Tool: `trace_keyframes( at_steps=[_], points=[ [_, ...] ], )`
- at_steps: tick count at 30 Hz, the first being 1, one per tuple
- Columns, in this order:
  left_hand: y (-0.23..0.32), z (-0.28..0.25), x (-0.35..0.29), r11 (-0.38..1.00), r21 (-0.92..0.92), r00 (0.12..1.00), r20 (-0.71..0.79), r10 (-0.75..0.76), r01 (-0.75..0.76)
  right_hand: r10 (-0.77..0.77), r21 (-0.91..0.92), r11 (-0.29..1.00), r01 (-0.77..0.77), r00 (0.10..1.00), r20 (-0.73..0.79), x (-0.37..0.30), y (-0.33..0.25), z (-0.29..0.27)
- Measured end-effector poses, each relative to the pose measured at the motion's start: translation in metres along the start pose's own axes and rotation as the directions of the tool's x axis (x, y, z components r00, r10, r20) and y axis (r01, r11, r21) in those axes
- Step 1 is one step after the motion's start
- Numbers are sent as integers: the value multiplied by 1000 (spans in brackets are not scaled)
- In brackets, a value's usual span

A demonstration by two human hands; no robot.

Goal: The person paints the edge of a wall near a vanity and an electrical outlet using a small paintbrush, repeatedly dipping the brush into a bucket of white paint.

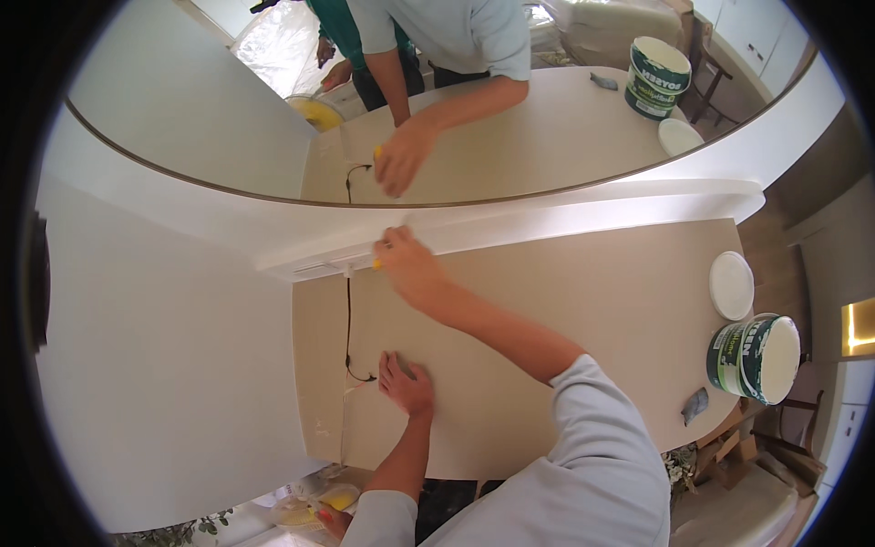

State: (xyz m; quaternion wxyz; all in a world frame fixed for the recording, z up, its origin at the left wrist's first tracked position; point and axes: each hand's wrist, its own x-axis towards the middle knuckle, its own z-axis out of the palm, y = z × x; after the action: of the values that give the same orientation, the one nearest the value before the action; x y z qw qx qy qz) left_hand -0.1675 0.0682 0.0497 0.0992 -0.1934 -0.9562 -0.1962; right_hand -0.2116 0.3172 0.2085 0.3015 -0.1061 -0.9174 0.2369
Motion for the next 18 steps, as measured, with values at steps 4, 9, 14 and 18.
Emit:
trace_keyframes(
  at_steps=[4, 9, 14, 18],
  points=[
    [-5, 0, -1, 1000, 10, 1000, 9, 4, -4, 49, 47, 998, -52, 997, 56, -4, -5, 2],
    [-3, -1, -2, 1000, -14, 1000, 6, -13, 13, 173, -51, 984, -174, 985, -10, -36, 26, -51],
    [-6, -1, -2, 1000, 3, 1000, -22, -19, 19, 88, -27, 996, -88, 996, -10, -18, 5, -24],
    [-10, -1, 2, 999, -12, 998, 28, -50, 51, -21, 187, 982, 19, 1000, 13, 17, -38, 15]
  ],
)
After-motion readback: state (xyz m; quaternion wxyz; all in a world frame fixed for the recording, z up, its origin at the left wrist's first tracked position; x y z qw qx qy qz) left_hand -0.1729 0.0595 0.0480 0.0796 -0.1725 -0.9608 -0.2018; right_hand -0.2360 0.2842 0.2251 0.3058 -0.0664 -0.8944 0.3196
